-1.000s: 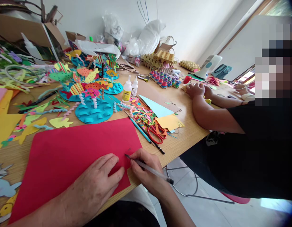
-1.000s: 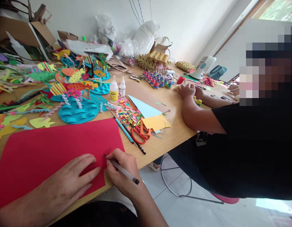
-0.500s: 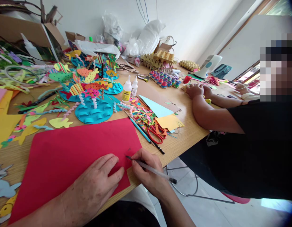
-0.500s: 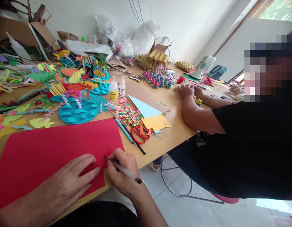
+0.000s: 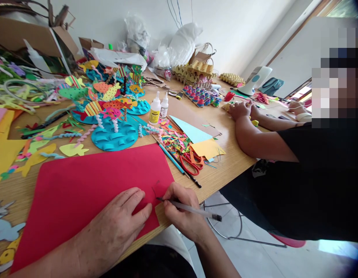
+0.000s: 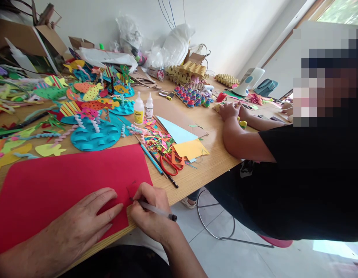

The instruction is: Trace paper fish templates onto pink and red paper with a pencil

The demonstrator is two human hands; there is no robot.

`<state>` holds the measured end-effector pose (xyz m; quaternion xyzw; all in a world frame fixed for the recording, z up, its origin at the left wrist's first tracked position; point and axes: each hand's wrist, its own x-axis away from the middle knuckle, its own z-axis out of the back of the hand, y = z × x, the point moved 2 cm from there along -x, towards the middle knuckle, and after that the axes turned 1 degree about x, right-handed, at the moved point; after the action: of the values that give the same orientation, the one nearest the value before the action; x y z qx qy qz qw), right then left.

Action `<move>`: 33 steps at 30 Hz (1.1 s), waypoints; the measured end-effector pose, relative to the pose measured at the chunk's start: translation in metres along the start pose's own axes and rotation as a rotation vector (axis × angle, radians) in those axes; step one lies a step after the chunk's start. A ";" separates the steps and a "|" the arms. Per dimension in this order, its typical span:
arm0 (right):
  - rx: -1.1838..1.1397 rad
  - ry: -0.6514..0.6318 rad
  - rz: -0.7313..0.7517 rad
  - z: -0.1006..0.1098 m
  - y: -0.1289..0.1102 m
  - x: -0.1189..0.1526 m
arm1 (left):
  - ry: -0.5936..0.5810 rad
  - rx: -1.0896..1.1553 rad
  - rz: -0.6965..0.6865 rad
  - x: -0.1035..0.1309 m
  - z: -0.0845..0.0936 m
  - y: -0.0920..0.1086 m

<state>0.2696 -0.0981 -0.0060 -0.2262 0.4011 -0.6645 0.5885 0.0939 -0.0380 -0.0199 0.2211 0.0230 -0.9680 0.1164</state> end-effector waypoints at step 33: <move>0.022 -0.028 0.104 -0.004 0.000 0.002 | 0.025 0.044 0.077 -0.003 -0.003 0.008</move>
<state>0.2662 -0.0986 -0.0086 -0.2080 0.3967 -0.6342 0.6302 0.0995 -0.0444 -0.0218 0.2365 -0.0051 -0.9602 0.1483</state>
